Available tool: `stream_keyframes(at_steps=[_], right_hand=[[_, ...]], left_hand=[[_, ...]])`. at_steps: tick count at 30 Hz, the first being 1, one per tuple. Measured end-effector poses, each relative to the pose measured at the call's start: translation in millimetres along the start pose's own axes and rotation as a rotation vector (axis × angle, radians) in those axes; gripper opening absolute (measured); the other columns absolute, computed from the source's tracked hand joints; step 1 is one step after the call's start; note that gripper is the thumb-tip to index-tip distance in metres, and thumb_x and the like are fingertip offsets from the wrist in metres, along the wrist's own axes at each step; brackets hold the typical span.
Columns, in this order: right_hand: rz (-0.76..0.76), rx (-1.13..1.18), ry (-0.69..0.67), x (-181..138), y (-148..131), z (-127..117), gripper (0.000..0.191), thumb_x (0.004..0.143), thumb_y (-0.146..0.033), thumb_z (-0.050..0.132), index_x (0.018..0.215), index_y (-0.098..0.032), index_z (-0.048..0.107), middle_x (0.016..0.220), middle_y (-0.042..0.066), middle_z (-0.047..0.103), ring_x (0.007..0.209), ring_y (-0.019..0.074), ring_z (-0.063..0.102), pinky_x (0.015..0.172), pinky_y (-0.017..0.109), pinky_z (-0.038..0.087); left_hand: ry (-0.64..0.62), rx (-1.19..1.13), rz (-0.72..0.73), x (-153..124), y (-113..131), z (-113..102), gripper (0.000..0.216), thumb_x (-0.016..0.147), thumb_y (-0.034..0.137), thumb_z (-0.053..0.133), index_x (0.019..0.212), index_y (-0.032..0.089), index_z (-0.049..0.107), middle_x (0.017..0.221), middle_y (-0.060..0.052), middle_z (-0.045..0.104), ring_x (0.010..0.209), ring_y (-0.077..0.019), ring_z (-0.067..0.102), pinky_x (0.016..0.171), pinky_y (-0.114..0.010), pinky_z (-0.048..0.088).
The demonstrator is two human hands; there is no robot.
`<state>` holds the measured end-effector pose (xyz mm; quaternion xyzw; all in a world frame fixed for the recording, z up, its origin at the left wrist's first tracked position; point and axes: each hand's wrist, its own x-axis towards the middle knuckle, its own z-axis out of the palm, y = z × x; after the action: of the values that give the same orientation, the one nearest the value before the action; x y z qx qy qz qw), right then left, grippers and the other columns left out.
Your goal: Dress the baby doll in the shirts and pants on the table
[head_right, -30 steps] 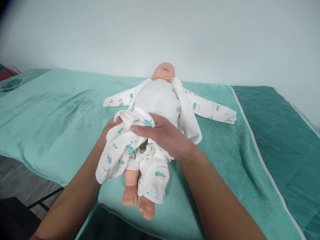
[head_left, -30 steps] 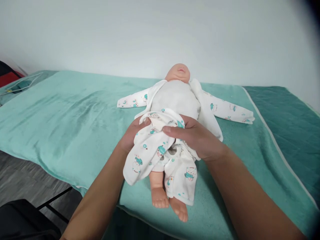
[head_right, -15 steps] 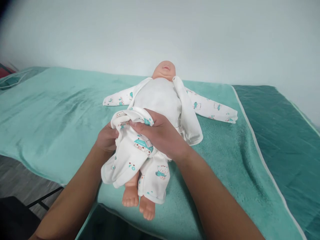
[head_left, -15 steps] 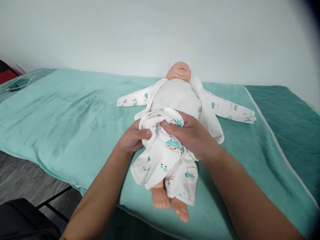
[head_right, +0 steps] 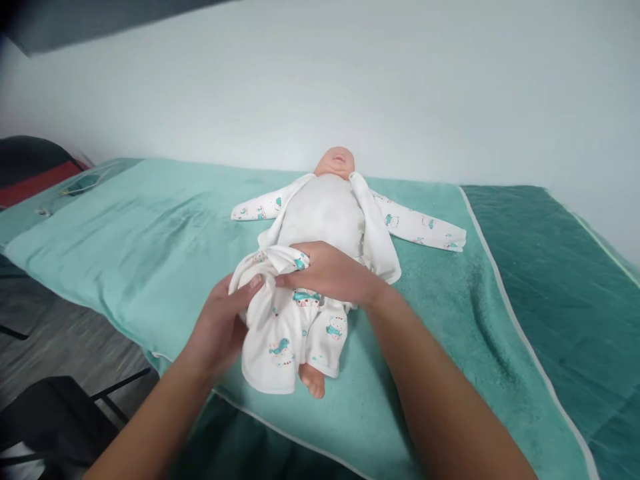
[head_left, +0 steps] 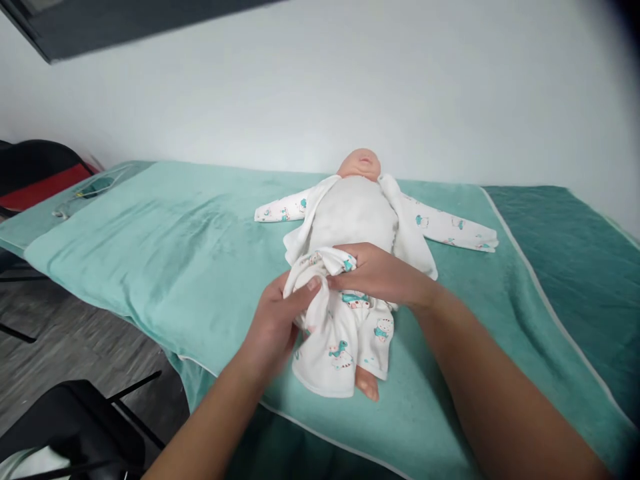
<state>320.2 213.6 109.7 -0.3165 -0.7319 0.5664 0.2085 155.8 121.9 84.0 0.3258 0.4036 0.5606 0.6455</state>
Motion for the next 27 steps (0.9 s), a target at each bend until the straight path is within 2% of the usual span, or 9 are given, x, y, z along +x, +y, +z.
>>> stream_keyframes(at_steps=[2,5,8,12,16,18,20,23,27], right_hand=[[0.014,-0.100,-0.024,0.7,0.3,1.3,0.023,0.076,-0.038,0.071,0.085,-0.017,0.069,0.084,0.001,0.067,0.082,0.0194,0.060,0.070,0.029,0.045],[0.057,-0.249,-0.075,0.9,2.3,0.8,0.023,0.072,-0.038,0.072,0.069,-0.018,0.060,0.071,-0.003,0.056,0.067,0.0133,0.049,0.058,0.025,0.035],[0.095,-0.301,-0.150,-0.2,4.6,-1.7,0.019,0.069,-0.034,0.070,0.067,-0.018,0.060,0.067,-0.005,0.053,0.062,0.0113,0.044,0.054,0.025,0.030],[0.116,-0.367,-0.226,-1.2,6.4,-2.1,0.009,0.064,-0.026,0.067,0.068,-0.018,0.067,0.066,-0.003,0.059,0.061,0.0120,0.047,0.054,0.025,0.031],[0.107,-0.452,-0.257,-0.8,8.2,1.9,0.008,0.063,-0.022,0.064,0.066,-0.019,0.070,0.065,-0.002,0.064,0.061,0.0129,0.051,0.053,0.026,0.032],[0.088,-0.506,-0.252,-0.4,9.5,4.2,0.005,0.063,-0.022,0.064,0.061,-0.019,0.066,0.059,-0.002,0.059,0.057,0.0118,0.047,0.053,0.026,0.031],[0.077,-0.555,-0.246,-0.1,10.5,5.8,0.012,0.065,-0.025,0.065,0.056,-0.019,0.062,0.053,-0.003,0.051,0.055,0.0108,0.041,0.051,0.027,0.029],[0.084,-0.593,-0.240,-0.4,10.7,7.0,0.022,0.067,-0.030,0.069,0.053,-0.018,0.057,0.052,-0.003,0.044,0.055,0.0110,0.037,0.050,0.028,0.026],[0.093,-0.592,-0.221,-1.9,8.6,7.8,0.027,0.070,-0.031,0.068,0.052,-0.018,0.052,0.054,-0.002,0.041,0.056,0.0113,0.035,0.051,0.029,0.024]], left_hand=[[0.121,-0.014,-0.056,-24.0,-1.8,12.0,0.032,0.081,0.044,0.073,0.098,0.017,0.070,0.065,-0.001,0.063,0.063,-0.0173,0.062,0.059,-0.027,0.047],[0.200,-0.070,-0.109,-53.1,-4.9,28.8,0.036,0.083,0.047,0.071,0.105,0.018,0.071,0.079,-0.006,0.070,0.078,-0.0225,0.068,0.067,-0.031,0.052],[0.305,-0.138,-0.148,-70.9,-12.1,37.9,0.044,0.079,0.044,0.075,0.113,0.017,0.071,0.087,-0.009,0.074,0.087,-0.0263,0.071,0.073,-0.034,0.055],[0.437,-0.193,-0.220,-86.6,-33.4,38.3,0.040,0.069,0.044,0.084,0.101,0.022,0.075,0.097,-0.011,0.076,0.093,-0.0281,0.072,0.077,-0.036,0.057],[0.480,-0.174,-0.219,-100.5,-59.7,27.6,0.032,0.067,0.051,0.083,0.088,0.028,0.075,0.095,-0.007,0.076,0.094,-0.0277,0.070,0.077,-0.037,0.056],[0.477,-0.128,-0.199,-104.7,-70.4,16.4,0.032,0.067,0.051,0.082,0.085,0.027,0.074,0.085,-0.006,0.074,0.086,-0.0262,0.069,0.074,-0.036,0.054],[0.472,-0.081,-0.165,-105.5,-77.5,2.3,0.031,0.069,0.051,0.081,0.085,0.025,0.073,0.078,-0.004,0.072,0.075,-0.0223,0.065,0.069,-0.033,0.051],[0.472,0.003,-0.134,-100.4,-78.7,-17.3,0.031,0.072,0.050,0.079,0.084,0.022,0.071,0.075,-0.002,0.068,0.067,-0.0168,0.058,0.066,-0.029,0.045],[0.427,0.199,-0.103,-89.1,-65.3,-27.2,0.031,0.077,0.049,0.075,0.075,0.020,0.065,0.075,0.000,0.063,0.076,-0.0167,0.054,0.071,-0.026,0.042]])
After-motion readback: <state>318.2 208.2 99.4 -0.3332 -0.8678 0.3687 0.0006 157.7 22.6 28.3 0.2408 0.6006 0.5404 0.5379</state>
